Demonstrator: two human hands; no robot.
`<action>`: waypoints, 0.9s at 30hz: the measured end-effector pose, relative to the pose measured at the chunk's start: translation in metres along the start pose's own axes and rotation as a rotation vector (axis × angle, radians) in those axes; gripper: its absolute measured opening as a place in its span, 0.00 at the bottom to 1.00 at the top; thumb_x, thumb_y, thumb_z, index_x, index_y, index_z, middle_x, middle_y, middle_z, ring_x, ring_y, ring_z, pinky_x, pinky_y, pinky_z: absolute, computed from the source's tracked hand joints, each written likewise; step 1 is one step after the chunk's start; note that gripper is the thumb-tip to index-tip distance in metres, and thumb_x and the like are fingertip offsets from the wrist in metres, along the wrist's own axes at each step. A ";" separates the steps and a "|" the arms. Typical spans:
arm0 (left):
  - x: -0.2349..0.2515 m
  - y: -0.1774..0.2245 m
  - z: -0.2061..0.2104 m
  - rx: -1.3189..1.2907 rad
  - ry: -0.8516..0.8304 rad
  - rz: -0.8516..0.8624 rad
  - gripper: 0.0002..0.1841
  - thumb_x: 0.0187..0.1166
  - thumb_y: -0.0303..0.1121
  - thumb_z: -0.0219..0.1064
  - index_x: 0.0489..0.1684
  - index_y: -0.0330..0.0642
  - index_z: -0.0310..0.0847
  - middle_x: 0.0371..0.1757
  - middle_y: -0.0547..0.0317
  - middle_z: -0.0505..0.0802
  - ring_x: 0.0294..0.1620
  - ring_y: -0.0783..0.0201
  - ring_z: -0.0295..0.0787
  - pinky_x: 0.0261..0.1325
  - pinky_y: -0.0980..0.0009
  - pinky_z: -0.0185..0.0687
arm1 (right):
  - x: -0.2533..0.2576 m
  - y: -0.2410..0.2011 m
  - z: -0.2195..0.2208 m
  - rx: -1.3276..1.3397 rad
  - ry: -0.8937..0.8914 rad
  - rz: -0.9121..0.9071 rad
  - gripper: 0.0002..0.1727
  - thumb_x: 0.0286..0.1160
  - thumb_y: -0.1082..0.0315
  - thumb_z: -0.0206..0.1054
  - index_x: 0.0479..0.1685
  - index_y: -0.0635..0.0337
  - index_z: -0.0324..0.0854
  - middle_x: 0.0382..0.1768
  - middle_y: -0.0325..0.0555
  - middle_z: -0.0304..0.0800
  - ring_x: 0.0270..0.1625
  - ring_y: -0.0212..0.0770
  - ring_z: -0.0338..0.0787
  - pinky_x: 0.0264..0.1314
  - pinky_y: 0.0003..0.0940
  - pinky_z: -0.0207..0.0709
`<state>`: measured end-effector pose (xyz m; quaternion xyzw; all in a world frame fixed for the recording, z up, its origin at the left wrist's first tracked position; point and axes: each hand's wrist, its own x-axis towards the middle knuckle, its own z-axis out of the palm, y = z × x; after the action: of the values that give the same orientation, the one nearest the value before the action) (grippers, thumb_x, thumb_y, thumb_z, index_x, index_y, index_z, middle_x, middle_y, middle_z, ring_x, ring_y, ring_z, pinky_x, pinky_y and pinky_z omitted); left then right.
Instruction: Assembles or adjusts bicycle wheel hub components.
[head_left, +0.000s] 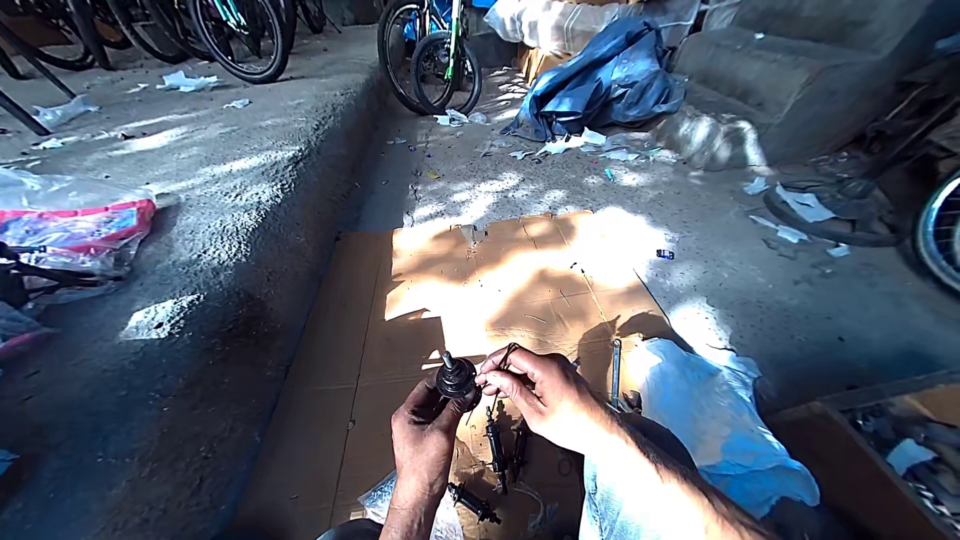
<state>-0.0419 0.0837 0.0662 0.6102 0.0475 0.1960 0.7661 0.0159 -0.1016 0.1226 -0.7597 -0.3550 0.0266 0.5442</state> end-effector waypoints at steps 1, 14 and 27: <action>0.000 0.000 0.000 -0.006 0.005 0.001 0.15 0.66 0.19 0.76 0.51 0.25 0.87 0.46 0.38 0.95 0.46 0.50 0.96 0.54 0.58 0.95 | 0.000 0.001 0.002 -0.017 -0.010 0.005 0.10 0.90 0.63 0.60 0.54 0.54 0.86 0.45 0.34 0.96 0.46 0.28 0.95 0.54 0.27 0.92; 0.000 0.003 0.001 -0.058 0.109 -0.013 0.15 0.58 0.17 0.81 0.44 0.25 0.87 0.39 0.41 0.95 0.37 0.54 0.96 0.44 0.62 0.95 | -0.002 -0.004 0.009 -0.155 -0.070 -0.061 0.13 0.90 0.59 0.59 0.52 0.54 0.86 0.46 0.35 0.94 0.47 0.26 0.92 0.55 0.24 0.87; -0.001 0.000 0.001 -0.011 0.124 -0.020 0.14 0.58 0.18 0.80 0.43 0.26 0.88 0.38 0.43 0.96 0.37 0.56 0.96 0.44 0.65 0.95 | -0.010 -0.008 0.025 -0.601 -0.071 -0.120 0.17 0.90 0.52 0.57 0.50 0.55 0.83 0.25 0.43 0.86 0.27 0.43 0.90 0.28 0.40 0.84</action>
<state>-0.0422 0.0825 0.0658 0.5923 0.0999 0.2260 0.7669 -0.0058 -0.0858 0.1155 -0.8629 -0.4100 -0.0854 0.2830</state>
